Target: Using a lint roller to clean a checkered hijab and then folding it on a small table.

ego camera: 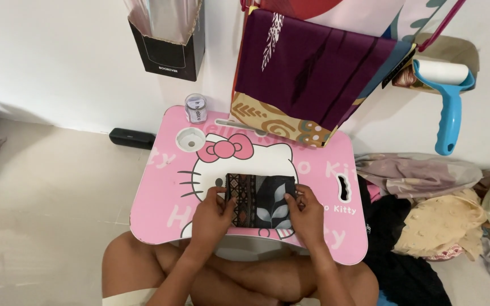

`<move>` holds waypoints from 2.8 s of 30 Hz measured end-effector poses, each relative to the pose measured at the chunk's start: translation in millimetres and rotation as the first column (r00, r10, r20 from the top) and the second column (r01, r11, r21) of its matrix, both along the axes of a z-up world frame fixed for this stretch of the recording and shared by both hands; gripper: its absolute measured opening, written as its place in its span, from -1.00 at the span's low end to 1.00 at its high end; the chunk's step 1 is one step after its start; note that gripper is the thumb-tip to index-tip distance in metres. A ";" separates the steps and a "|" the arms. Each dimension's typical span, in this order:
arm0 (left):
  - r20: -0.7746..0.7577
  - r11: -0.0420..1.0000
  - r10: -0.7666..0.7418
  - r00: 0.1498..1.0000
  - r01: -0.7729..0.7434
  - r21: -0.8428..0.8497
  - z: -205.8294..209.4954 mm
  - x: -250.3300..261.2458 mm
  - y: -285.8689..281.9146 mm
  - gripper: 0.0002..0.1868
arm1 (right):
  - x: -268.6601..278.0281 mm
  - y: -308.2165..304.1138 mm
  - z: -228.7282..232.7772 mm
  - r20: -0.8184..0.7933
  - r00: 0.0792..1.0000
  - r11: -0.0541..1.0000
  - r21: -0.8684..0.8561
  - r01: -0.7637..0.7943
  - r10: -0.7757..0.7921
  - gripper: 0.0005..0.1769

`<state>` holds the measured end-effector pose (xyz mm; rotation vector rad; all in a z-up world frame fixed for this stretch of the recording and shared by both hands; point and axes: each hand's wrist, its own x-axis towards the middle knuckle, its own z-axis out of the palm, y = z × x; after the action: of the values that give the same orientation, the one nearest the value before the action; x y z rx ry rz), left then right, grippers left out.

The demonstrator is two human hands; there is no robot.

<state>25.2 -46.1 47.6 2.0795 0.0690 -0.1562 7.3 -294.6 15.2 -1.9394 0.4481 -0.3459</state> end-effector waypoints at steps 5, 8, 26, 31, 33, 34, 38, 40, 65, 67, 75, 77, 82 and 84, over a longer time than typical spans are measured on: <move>0.080 0.988 -0.039 0.996 0.026 0.155 -9.4 -3.7 -6.0 -0.64 | -1.6 5.1 1.0 -0.003 0.998 0.995 -0.080 0.066 -0.066 -0.67; 0.126 0.975 -0.052 0.991 0.024 0.220 -15.4 -3.5 -8.2 -0.66 | -1.9 4.6 -3.5 0.000 0.996 0.990 -0.111 0.089 -0.089 -0.67; 0.299 0.952 -0.014 0.954 -0.079 0.295 -40.5 -4.2 -12.5 -0.69 | -16.2 17.0 11.0 -0.032 0.994 0.928 -0.363 0.088 -0.107 -0.62; 0.467 0.934 -0.040 0.883 -0.133 0.331 -23.0 -6.3 -13.5 -0.62 | -22.4 24.3 35.4 0.032 0.995 0.872 -0.480 0.094 -0.090 -0.60; 0.671 0.870 -0.129 0.730 -0.241 0.430 -16.4 -6.9 -20.6 -0.70 | -21.1 27.2 40.5 0.334 0.937 0.788 -0.603 0.125 0.107 -0.70; 0.669 0.871 -0.130 0.731 -0.238 0.430 -10.8 -5.1 -26.7 -0.70 | -16.1 29.8 40.1 0.332 0.937 0.787 -0.604 0.125 0.105 -0.70; 0.589 0.859 -0.347 0.730 -0.005 0.513 -0.1 -2.1 -44.1 -0.54 | -6.5 49.4 41.4 0.180 0.928 0.688 -0.719 -0.102 0.325 -0.48; 0.554 0.844 -0.392 0.734 0.048 0.533 -9.5 1.4 -47.3 -0.50 | -3.1 53.3 34.0 0.067 0.938 0.652 -0.736 -0.183 0.339 -0.42; 0.584 0.748 -0.400 0.706 -0.116 0.653 -32.5 11.9 -38.6 -0.17 | -12.4 25.4 19.8 -0.340 0.919 0.776 -0.519 -0.358 0.198 -0.03; 0.590 0.747 -0.417 0.692 -0.108 0.656 -35.1 18.8 -30.9 -0.17 | -22.2 20.0 21.5 -0.323 0.925 0.813 -0.472 -0.340 0.200 -0.01; 0.460 0.547 -0.791 0.404 0.128 0.827 -9.7 77.0 24.4 -0.17 | -69.0 10.0 17.4 0.031 0.999 0.967 -0.254 -0.001 0.009 -0.32; 0.464 0.560 -0.789 0.402 0.161 0.813 2.4 67.8 10.6 -0.23 | -66.2 8.4 6.2 0.089 0.996 0.946 -0.323 0.010 0.020 -0.34; 0.474 0.625 -0.759 0.446 0.298 0.721 -6.8 19.9 -46.1 -0.16 | -59.7 12.8 2.6 0.156 0.985 0.883 -0.469 0.005 0.077 -0.35; 0.574 0.718 -0.677 0.460 0.241 0.653 -7.7 -4.8 -69.0 -0.14 | -61.4 12.2 5.7 0.207 0.974 0.892 -0.452 0.014 0.090 -0.40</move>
<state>20.4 -115.1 39.9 2.4311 -1.1865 0.5314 -54.1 -282.4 21.0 -2.3216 0.1879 -0.6843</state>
